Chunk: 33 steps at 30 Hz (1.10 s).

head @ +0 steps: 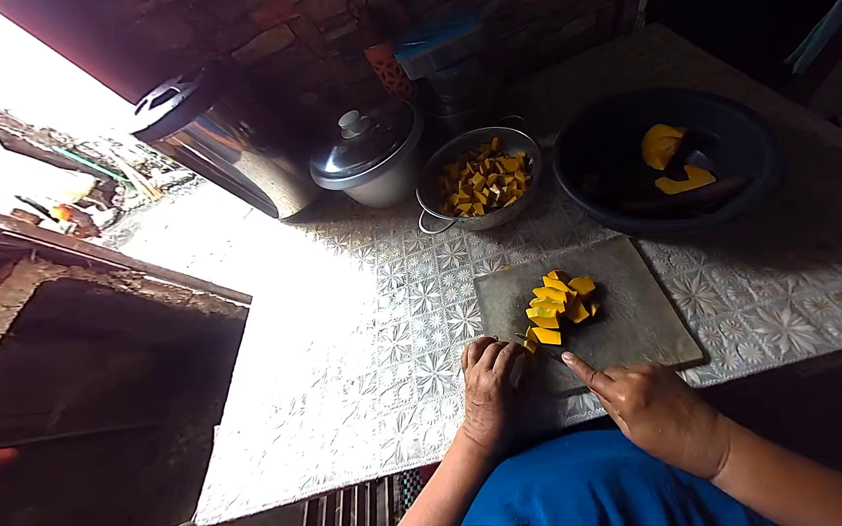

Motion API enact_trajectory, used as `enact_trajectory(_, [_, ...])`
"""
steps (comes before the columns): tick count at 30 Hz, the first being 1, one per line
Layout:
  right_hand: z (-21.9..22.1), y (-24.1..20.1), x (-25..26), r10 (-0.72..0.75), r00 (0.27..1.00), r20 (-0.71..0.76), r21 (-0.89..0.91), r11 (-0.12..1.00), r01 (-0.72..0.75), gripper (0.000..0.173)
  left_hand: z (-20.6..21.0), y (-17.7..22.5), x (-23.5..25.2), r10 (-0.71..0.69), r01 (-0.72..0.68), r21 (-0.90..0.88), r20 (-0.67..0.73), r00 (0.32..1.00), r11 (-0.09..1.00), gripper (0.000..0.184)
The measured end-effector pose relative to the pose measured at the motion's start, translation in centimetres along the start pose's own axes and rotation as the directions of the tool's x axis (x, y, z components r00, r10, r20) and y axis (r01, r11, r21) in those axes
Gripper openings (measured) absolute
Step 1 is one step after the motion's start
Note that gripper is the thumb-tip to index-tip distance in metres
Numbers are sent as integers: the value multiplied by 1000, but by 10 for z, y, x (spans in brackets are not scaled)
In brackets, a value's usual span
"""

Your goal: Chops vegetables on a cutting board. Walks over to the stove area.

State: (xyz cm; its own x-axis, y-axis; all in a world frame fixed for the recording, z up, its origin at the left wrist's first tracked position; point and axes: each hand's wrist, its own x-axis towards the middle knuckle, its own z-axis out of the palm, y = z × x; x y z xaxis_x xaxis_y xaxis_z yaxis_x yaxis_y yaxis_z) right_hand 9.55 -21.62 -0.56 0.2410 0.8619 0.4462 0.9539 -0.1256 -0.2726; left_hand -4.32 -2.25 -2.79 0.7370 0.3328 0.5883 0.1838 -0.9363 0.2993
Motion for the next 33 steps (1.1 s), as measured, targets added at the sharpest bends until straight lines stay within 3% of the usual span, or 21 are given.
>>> enact_trajectory(7, [-4,-7,9,35,990,133,-34,999,-31,49,1,1,0,-15,15,-44,10,1000,999,17])
enact_trajectory(12, [-5,-12,22,111,943,314,-47,994,-102,52,2,0,1,-7,7,-11,-1,1000,1000,16])
enact_trajectory(15, [1,-7,15,77,971,226,-16,997,-75,47,3,-1,0,-26,27,13,-39,999,1000,13])
enact_trajectory(20, [7,6,1,85,990,-115,157,985,-66,42,1,-4,-1,-54,54,3,-54,997,999,14])
enact_trajectory(24, [-8,21,-4,192,960,-206,232,962,-142,43,-1,0,4,-46,46,7,6,999,999,22])
enact_trajectory(27, [-15,31,-11,256,936,-241,239,951,-199,43,-3,7,12,-33,29,38,98,995,999,48])
enact_trajectory(30, [-15,41,-16,292,917,-272,230,945,-233,42,0,10,21,-4,-5,53,176,984,999,55])
enact_trajectory(33, [-15,48,-20,323,901,-290,225,938,-264,42,2,18,34,-60,31,111,263,963,993,62])
